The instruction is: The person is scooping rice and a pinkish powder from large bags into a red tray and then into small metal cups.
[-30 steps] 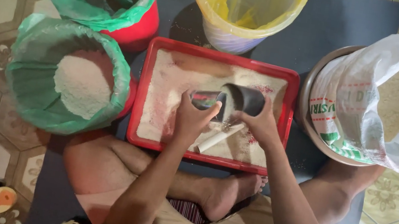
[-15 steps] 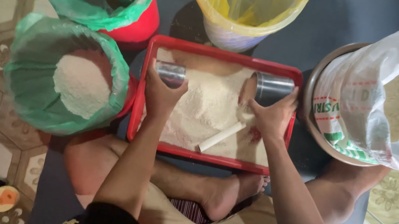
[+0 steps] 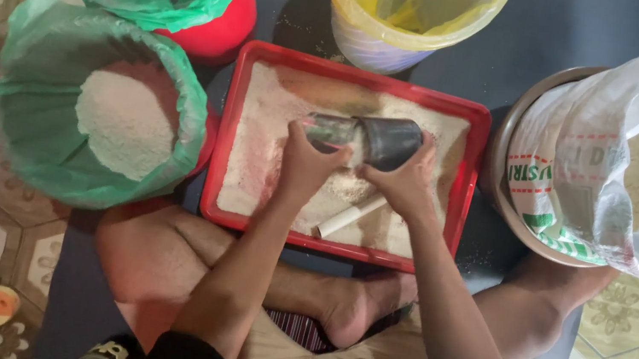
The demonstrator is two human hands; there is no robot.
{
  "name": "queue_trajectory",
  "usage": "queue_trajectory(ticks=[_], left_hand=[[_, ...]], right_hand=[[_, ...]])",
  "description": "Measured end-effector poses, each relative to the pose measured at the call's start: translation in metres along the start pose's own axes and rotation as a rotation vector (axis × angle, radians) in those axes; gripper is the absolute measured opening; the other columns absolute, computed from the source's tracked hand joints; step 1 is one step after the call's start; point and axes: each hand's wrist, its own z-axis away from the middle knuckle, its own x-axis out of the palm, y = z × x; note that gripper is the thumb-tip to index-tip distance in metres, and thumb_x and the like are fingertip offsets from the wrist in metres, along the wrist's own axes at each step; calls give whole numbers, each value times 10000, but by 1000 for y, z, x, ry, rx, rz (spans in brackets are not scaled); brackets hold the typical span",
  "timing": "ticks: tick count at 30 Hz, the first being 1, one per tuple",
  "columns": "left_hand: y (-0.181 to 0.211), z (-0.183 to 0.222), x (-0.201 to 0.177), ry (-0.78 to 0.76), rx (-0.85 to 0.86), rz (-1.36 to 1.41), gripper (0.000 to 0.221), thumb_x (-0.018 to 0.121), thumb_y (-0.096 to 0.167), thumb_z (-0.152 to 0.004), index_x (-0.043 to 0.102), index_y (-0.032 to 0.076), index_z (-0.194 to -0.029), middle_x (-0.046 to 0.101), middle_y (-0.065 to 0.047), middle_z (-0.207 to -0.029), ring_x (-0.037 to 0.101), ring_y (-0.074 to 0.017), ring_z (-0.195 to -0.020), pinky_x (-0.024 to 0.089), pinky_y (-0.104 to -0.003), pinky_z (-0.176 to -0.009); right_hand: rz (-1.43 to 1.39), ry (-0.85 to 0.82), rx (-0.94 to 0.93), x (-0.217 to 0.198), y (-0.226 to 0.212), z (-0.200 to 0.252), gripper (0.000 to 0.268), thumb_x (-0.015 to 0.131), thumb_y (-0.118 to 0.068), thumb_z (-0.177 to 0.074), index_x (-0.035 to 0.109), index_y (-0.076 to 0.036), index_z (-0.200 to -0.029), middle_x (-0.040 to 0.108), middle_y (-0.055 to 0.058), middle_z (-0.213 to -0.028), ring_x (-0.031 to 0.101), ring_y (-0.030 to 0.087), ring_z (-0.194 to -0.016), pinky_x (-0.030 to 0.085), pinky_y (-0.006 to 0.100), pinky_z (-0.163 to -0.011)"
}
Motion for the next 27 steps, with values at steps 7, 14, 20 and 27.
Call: queue_trajectory(ticks=[7,14,20,27], left_hand=[[26,43,-10,118,564,-49,725,864,532,-788,549,43,-1220,686,-198,-921,728,-384,-904,585,-453,-779],[13,59,-67,135,829,-288,397,659,334,-1027,596,-10,-1215,659,-190,-823,708,-387,-791,584,-428,-739],[-13,55,-52,-331,206,-807,285,502,429,-1070,592,160,-1088,567,-82,-1137,421,-377,-1361,494,-615,-965],[-51,23,20,-135,1083,-723,115,666,234,-933,623,156,-1007,589,-69,-666,668,-300,-761,486,-481,-957]], right_hand=[[-893,-199,319,-28,16,14,744,889,-358,-750,559,-9,-1318,509,159,-1116,567,296,-971,510,512,-861],[-1153,-178,402,-61,12,43,505,847,-339,-772,583,-66,-1106,470,96,-1020,532,239,-904,473,335,-763],[-1251,-171,337,-70,19,50,420,822,-319,-829,624,-37,-1069,536,135,-1033,575,271,-941,509,410,-786],[-1101,-112,128,-90,-30,64,487,797,-307,-775,623,-37,-1141,656,86,-943,659,204,-831,616,460,-773]])
